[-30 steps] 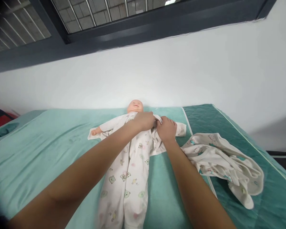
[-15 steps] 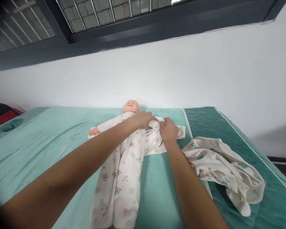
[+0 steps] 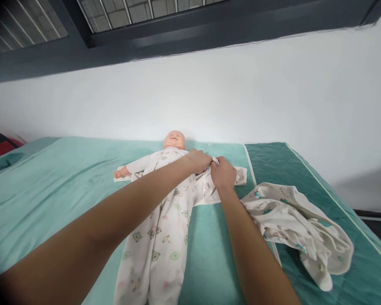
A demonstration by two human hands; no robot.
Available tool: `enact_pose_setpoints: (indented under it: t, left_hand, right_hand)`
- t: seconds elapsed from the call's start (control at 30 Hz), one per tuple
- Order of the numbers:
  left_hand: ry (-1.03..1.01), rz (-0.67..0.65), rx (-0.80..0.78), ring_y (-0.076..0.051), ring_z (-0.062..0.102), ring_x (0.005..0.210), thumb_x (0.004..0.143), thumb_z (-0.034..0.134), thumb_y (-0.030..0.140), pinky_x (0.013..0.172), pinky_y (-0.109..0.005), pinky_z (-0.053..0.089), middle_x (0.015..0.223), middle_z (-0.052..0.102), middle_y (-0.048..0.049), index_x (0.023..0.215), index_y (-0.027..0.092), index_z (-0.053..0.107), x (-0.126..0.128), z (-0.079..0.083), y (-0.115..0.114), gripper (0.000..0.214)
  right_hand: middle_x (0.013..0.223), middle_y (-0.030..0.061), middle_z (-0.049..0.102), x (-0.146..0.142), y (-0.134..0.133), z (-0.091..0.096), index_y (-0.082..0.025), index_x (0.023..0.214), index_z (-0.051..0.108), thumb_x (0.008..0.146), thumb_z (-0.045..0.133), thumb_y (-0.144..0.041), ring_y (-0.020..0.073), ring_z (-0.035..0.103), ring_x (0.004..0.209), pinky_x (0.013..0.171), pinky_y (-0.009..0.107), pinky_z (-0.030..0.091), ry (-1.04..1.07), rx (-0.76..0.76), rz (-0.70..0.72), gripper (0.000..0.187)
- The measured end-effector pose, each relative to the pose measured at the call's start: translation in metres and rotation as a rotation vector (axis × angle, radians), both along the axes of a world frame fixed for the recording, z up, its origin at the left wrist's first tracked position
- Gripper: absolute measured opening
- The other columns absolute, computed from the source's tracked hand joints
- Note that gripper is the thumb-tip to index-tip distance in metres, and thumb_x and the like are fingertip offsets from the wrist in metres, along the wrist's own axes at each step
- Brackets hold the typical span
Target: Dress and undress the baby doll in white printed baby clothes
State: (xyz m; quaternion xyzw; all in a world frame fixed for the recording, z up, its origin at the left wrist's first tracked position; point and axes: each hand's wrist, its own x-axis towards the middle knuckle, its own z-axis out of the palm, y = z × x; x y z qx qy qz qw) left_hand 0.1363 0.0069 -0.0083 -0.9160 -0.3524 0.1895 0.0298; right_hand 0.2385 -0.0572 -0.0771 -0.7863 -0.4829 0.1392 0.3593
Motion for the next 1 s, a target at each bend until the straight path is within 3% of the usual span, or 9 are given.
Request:
enact_pose_setpoints:
  t: [0.17,0.43,0.63,0.77,0.87,0.97,1.0]
  left_hand:
    - [-0.015,-0.001,0.027,-0.030,0.063,0.105,0.075,0.064,0.024,0.089,-0.042,0.050,0.112,0.069,-0.0139,0.115,0.021,0.063,-0.013,0.013,0.000,0.041]
    - [-0.040,0.034,0.084,-0.028,0.065,0.099,0.078,0.059,0.019,0.084,-0.038,0.051,0.111,0.068,-0.0142,0.116,0.019,0.060,-0.049,0.046,-0.009,0.039]
    - [-0.060,0.091,0.103,-0.027,0.065,0.096,0.079,0.056,0.016,0.080,-0.037,0.051,0.108,0.067,-0.0133,0.115,0.019,0.057,-0.064,0.061,-0.019,0.036]
    - [-0.083,0.050,0.088,-0.027,0.065,0.096,0.081,0.057,0.020,0.082,-0.038,0.051,0.108,0.068,-0.0122,0.116,0.019,0.055,-0.057,0.057,-0.022,0.035]
    - [-0.099,0.038,0.061,-0.027,0.066,0.096,0.083,0.058,0.027,0.082,-0.039,0.051,0.110,0.068,-0.0124,0.116,0.019,0.055,-0.044,0.045,-0.022,0.035]
    - [-0.107,0.035,0.034,-0.029,0.066,0.099,0.083,0.059,0.028,0.083,-0.041,0.051,0.112,0.068,-0.0142,0.121,0.019,0.055,-0.031,0.029,-0.022,0.039]
    - [-0.107,0.045,0.025,-0.029,0.066,0.101,0.082,0.059,0.026,0.084,-0.042,0.051,0.113,0.068,-0.0145,0.123,0.018,0.055,-0.027,0.024,-0.023,0.041]
  right_hand:
    - [0.099,0.0074,0.071,0.006,-0.005,-0.001,-0.022,0.099,0.067,0.087,0.046,-0.035,0.0254,0.060,0.090,0.074,0.031,0.039,0.110,0.065,-0.041,0.027]
    - [0.102,0.0119,0.068,0.012,-0.009,-0.008,-0.018,0.104,0.063,0.083,0.049,-0.035,0.0267,0.059,0.092,0.081,0.035,0.043,0.227,0.149,-0.104,0.030]
    - [0.093,0.0089,0.068,0.013,-0.003,-0.014,-0.018,0.092,0.058,0.073,0.056,-0.030,0.0232,0.063,0.085,0.080,0.037,0.050,0.499,0.282,-0.105,0.023]
    - [0.098,0.0062,0.068,0.017,0.001,-0.011,-0.019,0.097,0.053,0.066,0.053,-0.022,0.0169,0.067,0.083,0.074,0.030,0.055,0.723,0.409,-0.078,0.031]
    - [0.098,0.0052,0.066,0.022,-0.001,-0.006,-0.019,0.093,0.052,0.063,0.050,-0.019,0.0158,0.068,0.088,0.081,0.032,0.055,0.836,0.601,-0.174,0.030]
    - [0.097,0.0035,0.064,0.023,-0.008,0.001,-0.020,0.093,0.052,0.067,0.049,-0.019,0.0160,0.066,0.095,0.095,0.036,0.051,0.803,0.821,-0.291,0.026]
    - [0.100,0.0034,0.063,0.021,-0.012,0.003,-0.021,0.095,0.052,0.071,0.048,-0.019,0.0156,0.064,0.101,0.100,0.036,0.048,0.735,0.819,-0.290,0.025]
